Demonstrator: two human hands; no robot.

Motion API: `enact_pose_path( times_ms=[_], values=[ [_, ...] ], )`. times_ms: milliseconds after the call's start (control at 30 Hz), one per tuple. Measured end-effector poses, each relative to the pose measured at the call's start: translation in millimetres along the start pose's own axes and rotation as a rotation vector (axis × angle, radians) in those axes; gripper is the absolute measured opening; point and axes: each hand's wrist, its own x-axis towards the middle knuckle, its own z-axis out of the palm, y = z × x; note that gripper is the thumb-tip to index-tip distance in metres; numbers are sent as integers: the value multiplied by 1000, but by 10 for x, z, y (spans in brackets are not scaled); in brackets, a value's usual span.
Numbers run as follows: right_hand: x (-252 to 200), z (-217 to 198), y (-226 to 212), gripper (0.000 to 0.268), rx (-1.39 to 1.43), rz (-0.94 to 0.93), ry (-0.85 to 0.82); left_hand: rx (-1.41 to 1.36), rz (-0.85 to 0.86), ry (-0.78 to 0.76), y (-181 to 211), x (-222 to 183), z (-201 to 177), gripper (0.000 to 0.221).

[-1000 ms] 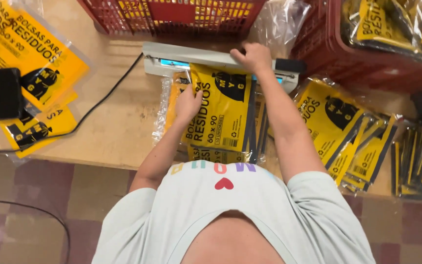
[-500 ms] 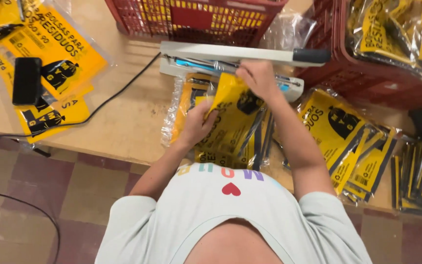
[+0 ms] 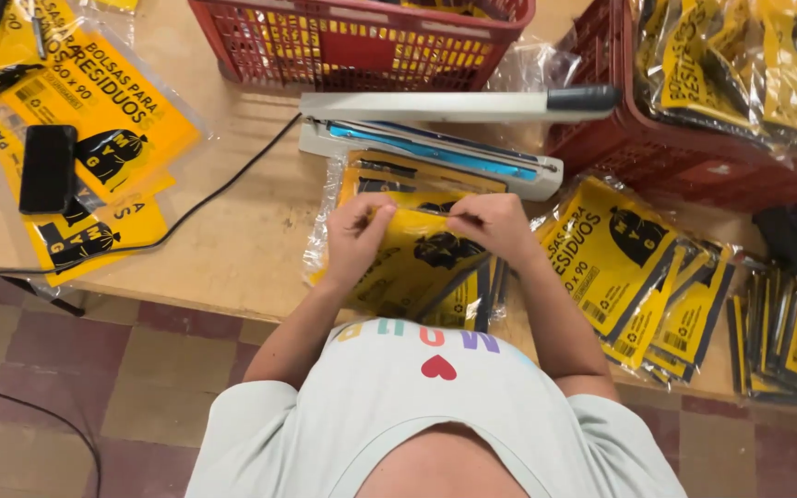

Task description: Sealing yellow plastic bags using a manual heat sealer and organizing them into piles and baskets.

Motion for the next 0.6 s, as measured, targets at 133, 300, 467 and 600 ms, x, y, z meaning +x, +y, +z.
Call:
enact_pose_path(
  times_ms=[133,300,467,600],
  values=[
    [-418,-32,308,5,-53,102,21,-71,-16,16,-24,-1,27,5],
    [-1140,140,803,12,340,346,326,-93,-81,84,-289,-136,-74,2],
    [-1499,982,475,39,893,542,554,-183,-152,-13,-337,-176,-59,8],
    [-1295,510,-2,18,880,686,754,-219,-22,-30,-410,27,-142,14]
  ],
)
